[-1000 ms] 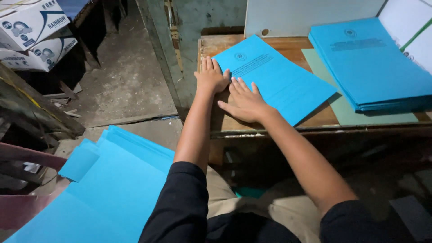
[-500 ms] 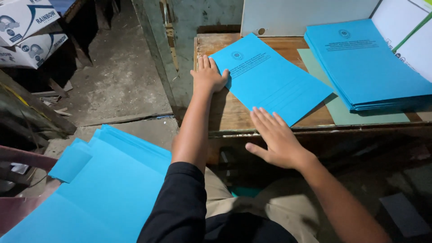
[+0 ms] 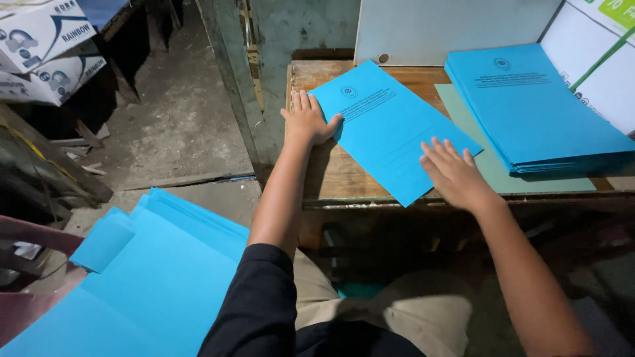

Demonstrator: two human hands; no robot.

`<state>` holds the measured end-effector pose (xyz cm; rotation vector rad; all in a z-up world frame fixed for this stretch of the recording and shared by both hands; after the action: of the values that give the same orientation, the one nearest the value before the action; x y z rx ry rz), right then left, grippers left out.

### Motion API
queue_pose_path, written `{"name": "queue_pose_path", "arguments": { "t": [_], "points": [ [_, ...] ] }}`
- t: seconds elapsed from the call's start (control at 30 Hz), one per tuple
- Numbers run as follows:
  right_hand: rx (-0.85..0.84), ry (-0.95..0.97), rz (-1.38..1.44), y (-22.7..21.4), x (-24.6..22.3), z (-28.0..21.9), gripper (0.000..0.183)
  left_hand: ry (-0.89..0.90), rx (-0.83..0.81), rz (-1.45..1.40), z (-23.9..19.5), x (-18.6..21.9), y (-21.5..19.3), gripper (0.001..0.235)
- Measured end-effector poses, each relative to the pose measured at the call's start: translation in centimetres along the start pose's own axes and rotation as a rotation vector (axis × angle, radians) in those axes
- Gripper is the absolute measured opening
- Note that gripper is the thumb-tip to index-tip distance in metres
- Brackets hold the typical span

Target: Folding pre-cut blue cardstock sheets into folders and stacking them on a wooden table.

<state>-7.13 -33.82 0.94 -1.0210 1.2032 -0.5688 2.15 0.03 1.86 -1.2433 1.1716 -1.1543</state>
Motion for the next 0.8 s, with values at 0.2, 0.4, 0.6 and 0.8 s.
{"name": "queue_pose_path", "arguments": {
  "t": [0.2, 0.4, 0.6, 0.8],
  "points": [
    [-0.018, 0.040, -0.141, -0.7, -2.6, -0.1, 0.093, 0.075, 0.038, 0.120, -2.7, 2.5, -1.0, 0.096],
    [0.006, 0.061, -0.073, -0.2, -1.7, 0.5, 0.098, 0.432, 0.193, 0.058, -9.6, 12.4, 1.3, 0.102],
    [-0.043, 0.134, -0.040, -0.8, -2.4, -0.2, 0.068, 0.611, 0.162, 0.074, -16.0, 15.4, 0.9, 0.112],
    [-0.041, 0.149, -0.116, -2.1, -3.8, -1.1, 0.081, 0.682, 0.158, 0.132, -17.5, 14.2, 0.6, 0.109]
  ]
}}
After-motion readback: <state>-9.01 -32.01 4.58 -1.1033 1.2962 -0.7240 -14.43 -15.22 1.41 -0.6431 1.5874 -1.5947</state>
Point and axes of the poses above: each hand's wrist, its own z-axis towards the middle knuckle, its own y-axis out of the palm, x = y × z, the point moved 4 cm from there along z, towards the middle knuckle, and after that the axes turned 9 degrees about z, right-handed, at the moved point
